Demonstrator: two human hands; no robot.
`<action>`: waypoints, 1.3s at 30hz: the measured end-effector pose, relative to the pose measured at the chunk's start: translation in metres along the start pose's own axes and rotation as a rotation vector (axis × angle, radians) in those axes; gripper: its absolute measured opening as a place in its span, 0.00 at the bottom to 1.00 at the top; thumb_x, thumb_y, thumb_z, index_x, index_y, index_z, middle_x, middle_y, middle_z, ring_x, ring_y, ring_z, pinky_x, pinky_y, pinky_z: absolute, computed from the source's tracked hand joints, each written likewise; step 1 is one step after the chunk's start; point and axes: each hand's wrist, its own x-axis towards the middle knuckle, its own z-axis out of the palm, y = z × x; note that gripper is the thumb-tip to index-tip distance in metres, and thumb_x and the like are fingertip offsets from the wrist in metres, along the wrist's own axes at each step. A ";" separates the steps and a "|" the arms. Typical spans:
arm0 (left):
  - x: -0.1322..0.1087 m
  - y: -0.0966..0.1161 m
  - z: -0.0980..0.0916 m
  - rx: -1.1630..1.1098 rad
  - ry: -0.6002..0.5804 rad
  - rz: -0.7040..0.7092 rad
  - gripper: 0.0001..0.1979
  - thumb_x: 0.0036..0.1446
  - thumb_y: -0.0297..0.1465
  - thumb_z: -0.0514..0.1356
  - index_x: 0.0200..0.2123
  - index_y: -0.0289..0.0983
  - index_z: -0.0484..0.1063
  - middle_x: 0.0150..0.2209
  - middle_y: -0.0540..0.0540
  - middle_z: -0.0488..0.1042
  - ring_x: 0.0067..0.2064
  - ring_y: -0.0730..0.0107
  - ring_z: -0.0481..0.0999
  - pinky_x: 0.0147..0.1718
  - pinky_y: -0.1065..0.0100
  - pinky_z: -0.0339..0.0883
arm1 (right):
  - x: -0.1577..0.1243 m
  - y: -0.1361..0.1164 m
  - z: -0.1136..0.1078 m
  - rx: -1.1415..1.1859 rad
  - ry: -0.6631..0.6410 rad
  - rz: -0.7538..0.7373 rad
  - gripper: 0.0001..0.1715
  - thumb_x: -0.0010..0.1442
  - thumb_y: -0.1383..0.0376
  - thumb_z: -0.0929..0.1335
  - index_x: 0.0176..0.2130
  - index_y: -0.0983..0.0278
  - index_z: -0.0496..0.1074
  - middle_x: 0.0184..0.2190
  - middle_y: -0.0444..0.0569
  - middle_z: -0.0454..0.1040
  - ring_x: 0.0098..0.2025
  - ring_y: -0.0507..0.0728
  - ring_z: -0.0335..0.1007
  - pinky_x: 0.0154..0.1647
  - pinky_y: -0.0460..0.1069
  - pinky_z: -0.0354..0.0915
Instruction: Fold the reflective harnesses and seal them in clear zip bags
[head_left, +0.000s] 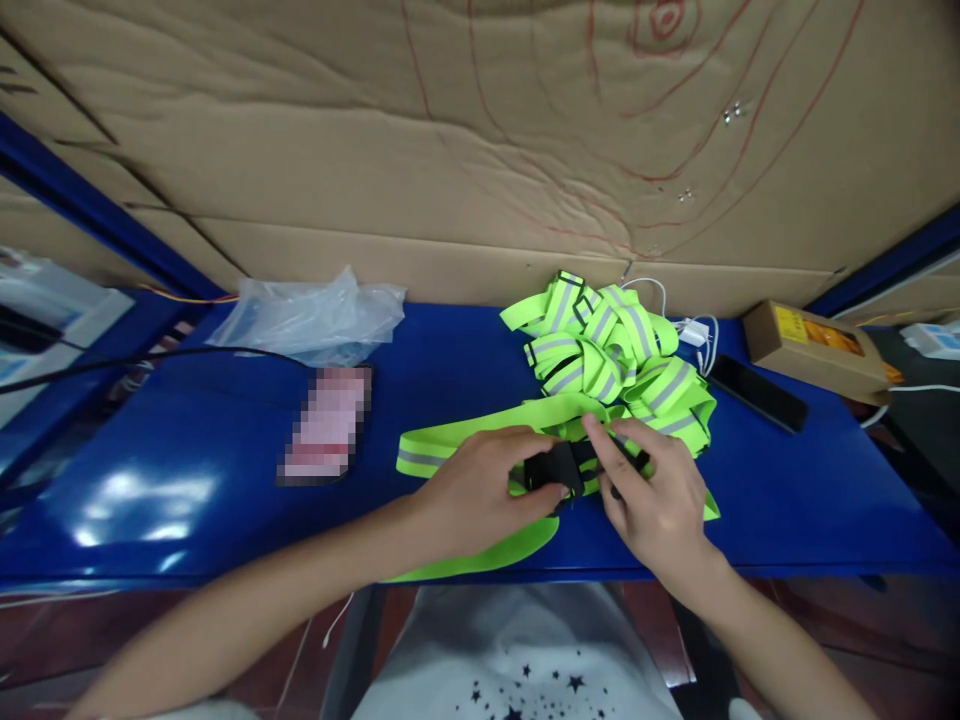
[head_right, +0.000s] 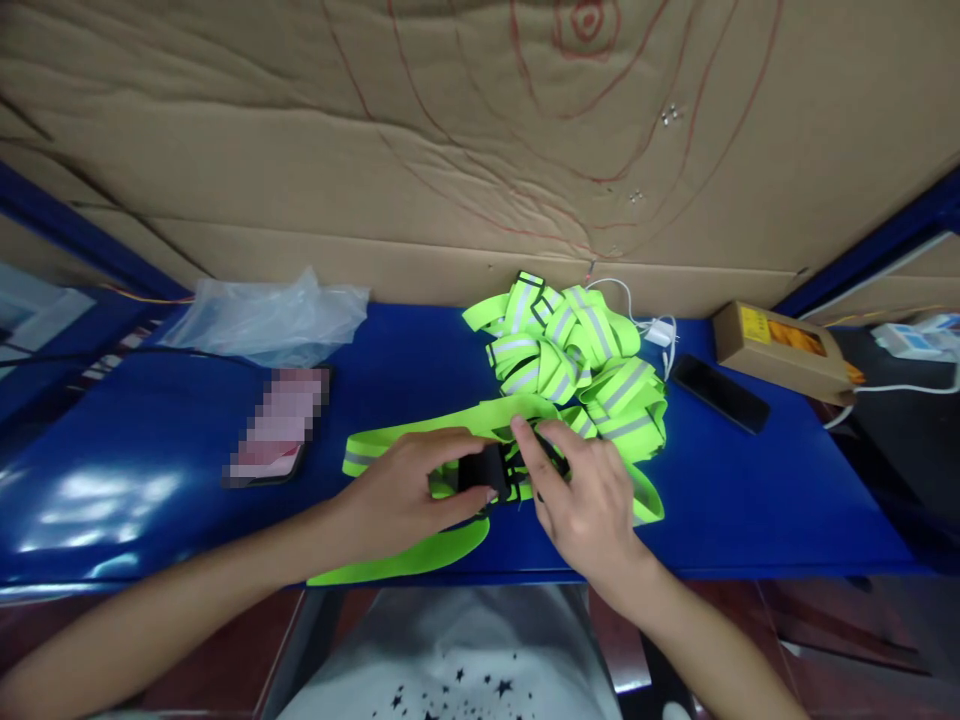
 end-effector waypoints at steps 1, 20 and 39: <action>0.002 0.000 0.001 0.007 -0.009 -0.002 0.07 0.59 0.35 0.64 0.37 0.37 0.77 0.32 0.49 0.77 0.32 0.68 0.72 0.31 0.66 0.59 | 0.000 0.001 0.000 0.001 0.007 0.010 0.47 0.66 0.71 0.65 0.75 0.50 0.45 0.52 0.56 0.73 0.46 0.64 0.72 0.42 0.57 0.72; 0.025 -0.009 -0.020 -0.254 -0.083 -0.017 0.15 0.65 0.40 0.60 0.46 0.35 0.77 0.37 0.49 0.79 0.38 0.69 0.74 0.36 0.70 0.63 | 0.039 0.002 0.013 0.115 -0.114 -0.269 0.37 0.67 0.67 0.64 0.71 0.75 0.55 0.55 0.67 0.71 0.52 0.67 0.71 0.51 0.59 0.74; 0.020 -0.004 -0.054 -0.694 -0.284 -0.112 0.22 0.63 0.48 0.60 0.51 0.38 0.75 0.50 0.41 0.78 0.50 0.60 0.77 0.47 0.64 0.70 | 0.059 0.034 -0.009 1.031 -0.497 0.010 0.25 0.60 0.62 0.75 0.52 0.59 0.64 0.46 0.48 0.71 0.46 0.58 0.72 0.46 0.50 0.71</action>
